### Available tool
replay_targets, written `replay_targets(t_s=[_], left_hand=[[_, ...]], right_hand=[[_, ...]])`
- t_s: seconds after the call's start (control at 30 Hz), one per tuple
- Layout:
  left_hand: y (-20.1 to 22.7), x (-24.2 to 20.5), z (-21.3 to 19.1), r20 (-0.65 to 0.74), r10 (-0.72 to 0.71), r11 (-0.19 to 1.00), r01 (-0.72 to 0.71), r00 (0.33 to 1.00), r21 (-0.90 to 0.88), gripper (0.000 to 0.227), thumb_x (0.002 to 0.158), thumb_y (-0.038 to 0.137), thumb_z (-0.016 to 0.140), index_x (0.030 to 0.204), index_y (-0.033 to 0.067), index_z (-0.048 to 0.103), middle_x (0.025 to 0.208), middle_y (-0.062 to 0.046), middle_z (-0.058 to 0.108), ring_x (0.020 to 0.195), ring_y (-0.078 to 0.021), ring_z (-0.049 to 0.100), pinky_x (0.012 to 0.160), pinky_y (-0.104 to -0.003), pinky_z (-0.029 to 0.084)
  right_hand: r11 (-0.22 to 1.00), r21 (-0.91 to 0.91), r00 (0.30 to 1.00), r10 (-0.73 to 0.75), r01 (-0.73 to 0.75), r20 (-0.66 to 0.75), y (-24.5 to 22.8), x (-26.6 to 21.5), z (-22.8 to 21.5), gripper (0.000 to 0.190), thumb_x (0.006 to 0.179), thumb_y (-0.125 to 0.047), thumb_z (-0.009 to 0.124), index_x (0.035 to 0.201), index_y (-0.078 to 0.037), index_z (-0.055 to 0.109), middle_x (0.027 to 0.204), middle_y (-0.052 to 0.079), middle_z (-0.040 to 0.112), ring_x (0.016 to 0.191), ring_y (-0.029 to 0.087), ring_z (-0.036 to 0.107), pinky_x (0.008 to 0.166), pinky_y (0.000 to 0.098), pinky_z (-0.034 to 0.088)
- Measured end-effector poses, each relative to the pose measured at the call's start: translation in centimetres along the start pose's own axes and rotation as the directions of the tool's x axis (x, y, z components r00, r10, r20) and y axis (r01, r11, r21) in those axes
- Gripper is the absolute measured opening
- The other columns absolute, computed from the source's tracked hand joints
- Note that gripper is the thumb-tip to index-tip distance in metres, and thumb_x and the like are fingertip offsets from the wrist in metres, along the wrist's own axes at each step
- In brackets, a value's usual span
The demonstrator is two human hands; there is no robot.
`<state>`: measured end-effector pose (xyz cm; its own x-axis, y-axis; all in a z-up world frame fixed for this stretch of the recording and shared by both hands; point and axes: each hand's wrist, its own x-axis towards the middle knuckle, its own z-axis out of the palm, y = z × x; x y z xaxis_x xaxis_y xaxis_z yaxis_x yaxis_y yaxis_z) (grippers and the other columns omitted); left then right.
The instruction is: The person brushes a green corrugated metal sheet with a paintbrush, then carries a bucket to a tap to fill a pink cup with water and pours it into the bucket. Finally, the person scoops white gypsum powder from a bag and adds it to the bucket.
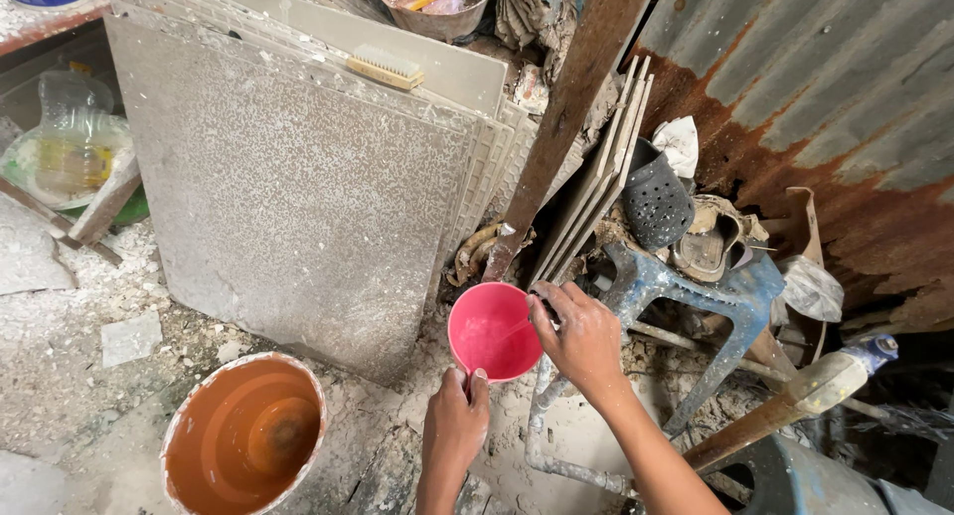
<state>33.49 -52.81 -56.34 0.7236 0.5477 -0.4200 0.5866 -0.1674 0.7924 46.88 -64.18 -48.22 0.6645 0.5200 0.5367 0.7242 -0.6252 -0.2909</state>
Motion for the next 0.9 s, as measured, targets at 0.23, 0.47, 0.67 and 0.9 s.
replay_targets(t_s=[0.23,0.47,0.67,0.9], left_hand=[[-0.12,-0.03,-0.06,-0.044,0.023,1.000,-0.023,0.999,-0.006,0.037,0.099,0.038,0.054,0.099,0.0019,0.061,0.088,-0.023,0.074,0.085,-0.0432,0.072,0.075,-0.050,0.054],[-0.10,-0.05,-0.11,-0.025,0.004,1.000,-0.004,1.000,0.002,0.038,0.099,0.038,0.054,0.100,0.0015,0.061,0.090,-0.024,0.074,0.085,-0.0433,0.072,0.076,-0.050,0.054],[-0.06,0.04,-0.17,0.016,-0.006,1.000,0.006,1.000,0.000,0.038,0.101,0.038,0.051,0.103,0.0014,0.062,0.088,-0.023,0.074,0.081,-0.0389,0.075,0.073,-0.048,0.056],[-0.05,0.13,-0.32,0.052,-0.034,0.999,0.033,0.998,0.009,0.037,0.102,0.037,0.049,0.106,0.0023,0.061,0.087,-0.020,0.075,0.077,-0.0333,0.077,0.072,-0.046,0.057]], right_hand=[[1.000,0.005,1.000,0.013,-0.013,0.012,-0.16,0.07,-0.18,0.018,0.092,-0.026,0.070,0.101,-0.012,0.076,0.075,0.009,0.064,0.057,0.030,0.064,0.053,0.0429,0.050],[0.998,0.036,0.999,-0.041,0.042,-0.026,-0.13,-0.02,-0.33,0.018,0.095,-0.019,0.063,0.106,-0.010,0.074,0.078,0.009,0.064,0.063,0.031,0.065,0.059,0.0421,0.052],[0.995,0.086,0.999,-0.042,0.042,-0.008,0.22,-0.21,-0.40,0.023,0.092,-0.010,0.059,0.110,-0.008,0.071,0.080,0.009,0.064,0.065,0.031,0.064,0.061,0.0430,0.052],[0.998,0.049,0.998,-0.039,0.037,0.039,0.54,-0.42,-0.54,0.034,0.084,-0.004,0.055,0.114,-0.008,0.070,0.077,0.012,0.060,0.064,0.032,0.061,0.062,0.0451,0.050]])
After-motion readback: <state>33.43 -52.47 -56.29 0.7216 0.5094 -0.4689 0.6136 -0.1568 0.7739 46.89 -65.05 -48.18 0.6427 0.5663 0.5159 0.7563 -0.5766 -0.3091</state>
